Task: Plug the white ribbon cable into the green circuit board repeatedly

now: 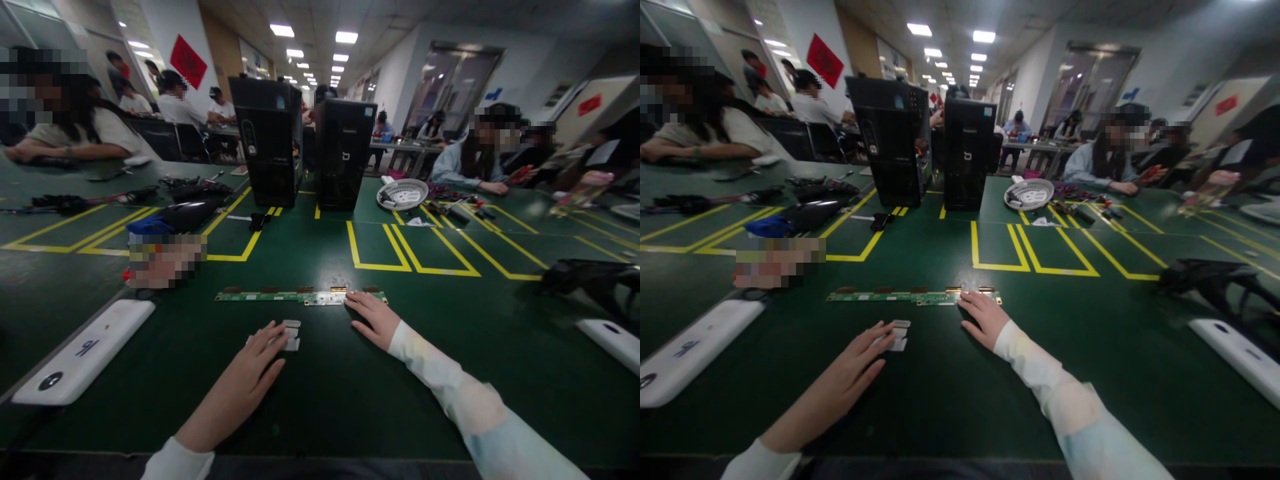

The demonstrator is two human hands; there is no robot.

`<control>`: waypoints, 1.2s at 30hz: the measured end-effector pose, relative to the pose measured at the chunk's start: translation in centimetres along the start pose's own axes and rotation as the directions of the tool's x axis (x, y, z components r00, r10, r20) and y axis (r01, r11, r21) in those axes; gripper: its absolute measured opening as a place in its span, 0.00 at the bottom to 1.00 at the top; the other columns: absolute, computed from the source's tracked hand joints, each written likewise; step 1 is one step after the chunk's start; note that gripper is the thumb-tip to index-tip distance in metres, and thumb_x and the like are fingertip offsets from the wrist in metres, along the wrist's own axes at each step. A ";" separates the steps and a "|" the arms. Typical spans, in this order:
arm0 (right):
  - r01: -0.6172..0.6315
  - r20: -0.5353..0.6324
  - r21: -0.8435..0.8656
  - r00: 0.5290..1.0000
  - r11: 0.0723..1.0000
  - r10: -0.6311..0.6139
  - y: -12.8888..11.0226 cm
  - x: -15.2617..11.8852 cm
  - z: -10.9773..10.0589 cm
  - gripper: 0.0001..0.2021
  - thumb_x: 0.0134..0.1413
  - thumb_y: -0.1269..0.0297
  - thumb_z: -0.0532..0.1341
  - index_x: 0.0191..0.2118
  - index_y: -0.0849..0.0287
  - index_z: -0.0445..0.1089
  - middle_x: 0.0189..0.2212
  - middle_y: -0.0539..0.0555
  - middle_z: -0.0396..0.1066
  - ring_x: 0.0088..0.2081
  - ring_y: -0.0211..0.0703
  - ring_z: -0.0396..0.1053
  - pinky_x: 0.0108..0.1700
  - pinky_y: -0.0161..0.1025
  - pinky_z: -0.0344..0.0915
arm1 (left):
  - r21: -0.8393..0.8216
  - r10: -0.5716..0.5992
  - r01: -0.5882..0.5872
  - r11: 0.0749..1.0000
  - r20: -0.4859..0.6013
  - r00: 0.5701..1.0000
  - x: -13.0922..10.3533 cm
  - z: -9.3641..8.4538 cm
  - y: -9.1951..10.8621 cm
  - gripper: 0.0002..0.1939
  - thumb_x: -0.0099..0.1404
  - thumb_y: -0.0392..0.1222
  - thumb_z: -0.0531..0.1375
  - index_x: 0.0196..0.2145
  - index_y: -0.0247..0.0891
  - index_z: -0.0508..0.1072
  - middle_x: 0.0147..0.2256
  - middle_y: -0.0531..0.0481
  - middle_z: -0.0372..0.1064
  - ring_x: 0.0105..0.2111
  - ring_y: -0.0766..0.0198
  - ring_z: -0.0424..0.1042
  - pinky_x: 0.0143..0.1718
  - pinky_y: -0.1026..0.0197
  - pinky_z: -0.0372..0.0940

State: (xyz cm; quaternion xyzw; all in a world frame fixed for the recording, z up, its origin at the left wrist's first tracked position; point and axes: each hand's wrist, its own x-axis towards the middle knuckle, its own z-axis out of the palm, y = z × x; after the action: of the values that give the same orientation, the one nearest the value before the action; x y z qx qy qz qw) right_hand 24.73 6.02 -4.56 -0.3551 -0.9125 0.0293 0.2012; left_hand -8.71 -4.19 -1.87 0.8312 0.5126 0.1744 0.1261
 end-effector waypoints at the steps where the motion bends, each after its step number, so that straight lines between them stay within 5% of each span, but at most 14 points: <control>1: 0.002 0.002 0.000 1.000 1.000 -0.002 0.0 0.0 0.0 0.23 0.64 0.57 0.51 0.61 0.60 0.60 0.61 0.63 0.60 0.63 0.53 0.55 0.63 0.58 0.55 | 0.015 0.005 -0.005 1.000 0.015 1.000 0.0 0.0 0.2 0.23 0.71 0.48 0.49 0.62 0.47 0.60 0.64 0.48 0.56 0.63 0.54 0.56 0.60 0.45 0.57; 10: 0.013 -0.010 -0.027 1.000 1.000 -0.014 0.1 0.1 0.1 0.23 0.65 0.56 0.49 0.60 0.61 0.61 0.60 0.63 0.61 0.63 0.53 0.56 0.62 0.58 0.56 | 0.055 0.100 -0.109 0.993 0.149 0.984 -0.3 -0.3 3.6 0.27 0.71 0.51 0.48 0.65 0.45 0.54 0.64 0.48 0.54 0.63 0.56 0.56 0.60 0.50 0.60; 18: 0.014 -0.023 -0.040 1.000 0.999 -0.015 0.3 -0.1 0.5 0.22 0.64 0.59 0.51 0.61 0.61 0.61 0.60 0.63 0.61 0.62 0.52 0.56 0.62 0.56 0.56 | 0.064 0.257 -0.279 0.958 0.241 0.936 3.9 -0.5 6.8 0.30 0.70 0.55 0.49 0.64 0.36 0.56 0.63 0.42 0.56 0.62 0.54 0.58 0.59 0.49 0.58; 28: 0.008 -0.030 -0.040 0.999 0.999 -0.009 -0.4 -0.1 -0.2 0.22 0.63 0.60 0.51 0.60 0.61 0.61 0.59 0.62 0.62 0.61 0.52 0.57 0.60 0.55 0.58 | 0.158 0.317 -0.342 0.926 0.162 0.934 7.6 1.2 6.2 0.25 0.71 0.52 0.47 0.58 0.34 0.63 0.55 0.42 0.66 0.53 0.53 0.65 0.51 0.51 0.62; 36: -0.027 -0.067 -0.055 0.997 0.998 0.023 -1.4 0.8 -0.9 0.17 0.62 0.64 0.52 0.54 0.61 0.66 0.51 0.63 0.68 0.53 0.52 0.65 0.54 0.55 0.64 | 0.074 0.324 -0.336 0.939 0.139 0.936 7.7 1.7 5.9 0.28 0.70 0.55 0.49 0.60 0.33 0.61 0.60 0.39 0.62 0.60 0.53 0.61 0.58 0.50 0.59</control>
State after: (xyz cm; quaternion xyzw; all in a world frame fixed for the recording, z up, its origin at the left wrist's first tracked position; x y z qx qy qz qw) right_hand 23.61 5.41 -3.18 -0.3727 -0.9012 -0.0055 0.2210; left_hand -0.07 0.08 0.09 0.9198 0.3648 0.1160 0.0866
